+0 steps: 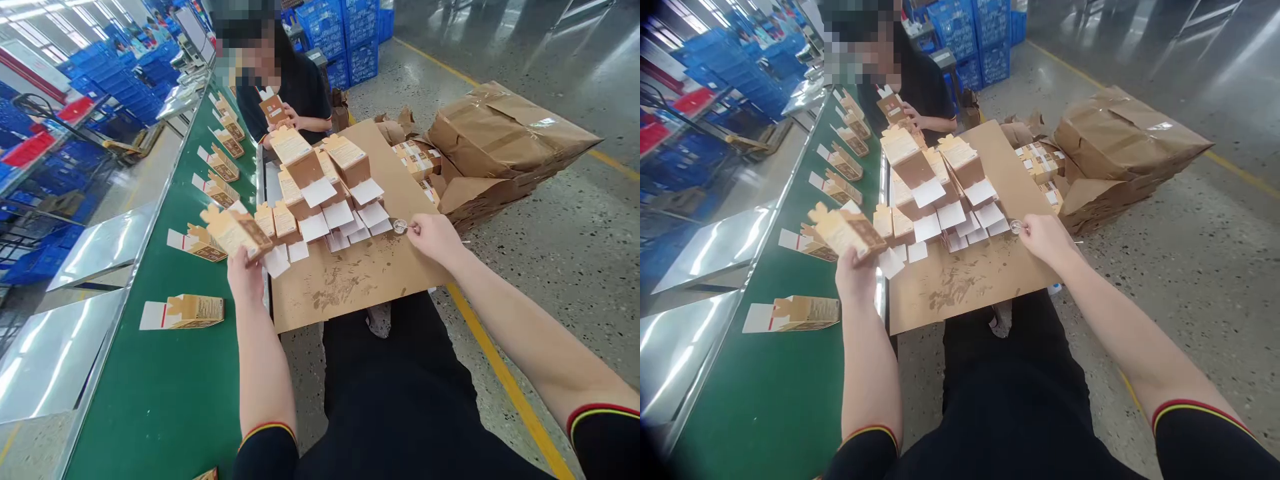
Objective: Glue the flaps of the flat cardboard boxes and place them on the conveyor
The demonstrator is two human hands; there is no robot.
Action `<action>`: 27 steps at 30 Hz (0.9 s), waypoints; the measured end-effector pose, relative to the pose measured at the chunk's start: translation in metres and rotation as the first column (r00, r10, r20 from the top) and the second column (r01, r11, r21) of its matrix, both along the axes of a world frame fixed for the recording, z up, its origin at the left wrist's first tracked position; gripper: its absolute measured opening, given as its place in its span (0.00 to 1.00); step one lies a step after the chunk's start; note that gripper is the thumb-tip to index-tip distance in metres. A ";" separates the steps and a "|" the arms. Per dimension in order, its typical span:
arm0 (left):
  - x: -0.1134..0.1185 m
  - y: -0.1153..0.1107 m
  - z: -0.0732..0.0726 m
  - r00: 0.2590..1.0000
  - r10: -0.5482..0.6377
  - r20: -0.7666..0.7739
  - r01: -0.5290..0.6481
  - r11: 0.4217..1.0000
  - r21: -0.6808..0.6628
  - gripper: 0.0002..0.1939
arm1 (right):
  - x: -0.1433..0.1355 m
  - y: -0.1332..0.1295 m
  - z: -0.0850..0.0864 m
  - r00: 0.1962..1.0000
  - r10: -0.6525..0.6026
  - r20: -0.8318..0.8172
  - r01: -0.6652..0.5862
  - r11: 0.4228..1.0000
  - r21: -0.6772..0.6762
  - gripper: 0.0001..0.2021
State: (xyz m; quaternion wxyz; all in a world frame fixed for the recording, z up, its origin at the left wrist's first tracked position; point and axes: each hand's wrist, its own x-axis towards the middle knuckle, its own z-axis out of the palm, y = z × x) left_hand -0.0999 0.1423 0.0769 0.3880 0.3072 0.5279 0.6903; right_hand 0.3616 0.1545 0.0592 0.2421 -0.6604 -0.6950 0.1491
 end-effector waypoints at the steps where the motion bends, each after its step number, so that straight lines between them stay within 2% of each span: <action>1: 0.001 -0.023 -0.003 0.999 -0.023 0.038 0.023 1.000 -0.006 0.27 | -0.002 0.009 -0.001 0.999 0.017 0.031 -0.017 1.000 -0.019 0.12; 3: 0.009 -0.065 -0.012 0.993 -0.072 0.093 0.075 0.997 -0.027 0.30 | -0.003 0.020 -0.002 0.996 0.043 0.076 -0.039 0.998 -0.042 0.16; 5: 0.024 -0.098 -0.022 0.988 -0.094 0.125 0.101 0.993 -0.053 0.34 | 0.000 0.025 0.001 0.994 0.051 0.098 -0.046 0.998 -0.053 0.18; 8: 0.049 -0.123 -0.035 0.984 -0.113 0.137 0.127 0.987 -0.100 0.41 | 0.008 0.016 0.009 0.995 0.039 0.095 -0.036 0.999 -0.038 0.16; 10: 0.063 -0.126 -0.040 0.985 -0.129 0.113 0.144 0.980 -0.139 0.44 | 0.008 -0.002 0.012 1.000 0.009 0.023 -0.009 1.000 0.010 0.09; 12: 0.074 -0.120 -0.043 0.987 -0.150 0.060 0.157 0.976 -0.152 0.46 | -0.004 -0.029 0.008 0.993 0.020 -0.119 -0.014 0.999 0.052 0.04; 13: 0.078 -0.116 -0.045 0.986 -0.163 0.025 0.165 0.974 -0.154 0.46 | -0.016 -0.045 0.004 0.978 0.057 -0.199 -0.045 0.997 0.063 0.04; 15: 0.084 -0.109 -0.047 0.982 -0.179 -0.051 0.169 0.972 -0.166 0.46 | -0.049 -0.077 -0.011 0.922 0.203 -0.330 -0.191 0.979 0.069 0.05; 18: 0.086 -0.103 -0.049 0.973 -0.184 -0.138 0.156 0.969 -0.193 0.46 | -0.107 -0.113 -0.038 0.839 0.354 -0.413 -0.350 0.933 0.088 0.09; 20: 0.085 -0.103 -0.051 0.966 -0.195 -0.168 0.161 0.968 -0.194 0.46 | -0.138 -0.121 -0.054 0.845 0.379 -0.378 -0.369 0.924 0.101 0.10; 22: 0.082 -0.104 -0.054 0.962 -0.207 -0.178 0.172 0.966 -0.192 0.46 | -0.156 -0.120 -0.065 0.864 0.388 -0.320 -0.373 0.921 0.108 0.11; 27: 0.079 -0.108 -0.066 0.951 -0.245 -0.188 0.202 0.953 -0.225 0.44 | -0.162 -0.119 -0.071 0.846 0.454 -0.279 -0.439 0.891 0.121 0.14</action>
